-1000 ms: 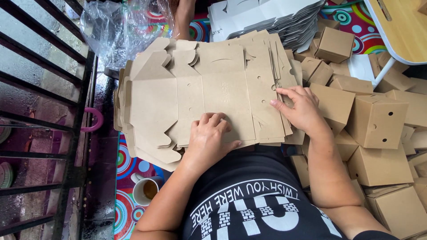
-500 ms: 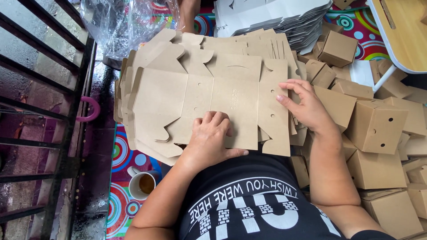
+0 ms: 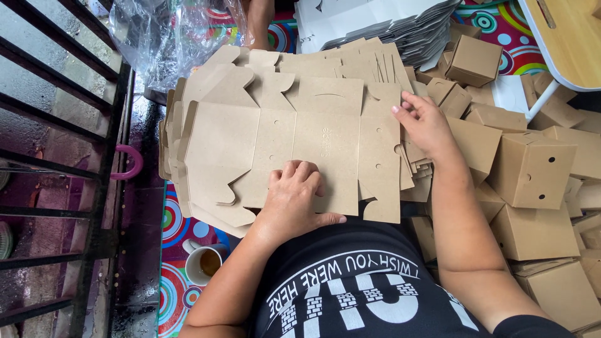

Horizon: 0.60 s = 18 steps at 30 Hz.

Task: Folding flat cardboard templates into small boxes

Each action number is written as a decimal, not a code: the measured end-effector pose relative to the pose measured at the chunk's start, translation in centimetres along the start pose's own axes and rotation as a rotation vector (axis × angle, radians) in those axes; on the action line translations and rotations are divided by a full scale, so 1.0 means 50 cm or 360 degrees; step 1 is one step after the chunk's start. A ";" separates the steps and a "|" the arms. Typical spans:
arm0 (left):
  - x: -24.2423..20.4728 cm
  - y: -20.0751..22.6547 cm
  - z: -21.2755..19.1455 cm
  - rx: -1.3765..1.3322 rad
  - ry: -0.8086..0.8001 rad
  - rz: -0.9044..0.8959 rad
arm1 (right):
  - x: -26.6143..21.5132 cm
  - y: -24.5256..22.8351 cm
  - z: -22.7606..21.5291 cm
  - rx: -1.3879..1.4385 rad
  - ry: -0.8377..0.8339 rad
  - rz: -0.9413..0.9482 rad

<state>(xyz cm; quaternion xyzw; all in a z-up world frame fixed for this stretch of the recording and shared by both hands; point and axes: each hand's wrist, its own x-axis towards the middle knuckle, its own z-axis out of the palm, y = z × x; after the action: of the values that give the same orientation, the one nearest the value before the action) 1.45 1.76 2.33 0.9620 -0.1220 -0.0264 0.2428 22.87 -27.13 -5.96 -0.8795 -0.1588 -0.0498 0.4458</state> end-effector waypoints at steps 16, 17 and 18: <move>-0.005 -0.010 0.021 0.0016 0.0100 0.0005 | -0.043 -0.191 -0.020 -0.0639 -0.0122 0.0085; -0.005 -0.009 0.019 0.0012 0.0100 0.0005 | -0.052 -0.221 -0.024 -0.0651 -0.0152 0.0092; -0.004 -0.009 0.019 0.0014 0.0099 0.0008 | -0.055 -0.237 -0.025 -0.0650 -0.0149 0.0094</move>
<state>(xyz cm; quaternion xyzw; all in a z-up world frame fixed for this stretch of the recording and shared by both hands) 1.23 1.73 1.28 0.9631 -0.1170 0.0045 0.2423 16.49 -22.24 3.28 -0.9572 -0.1402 -0.0271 0.2518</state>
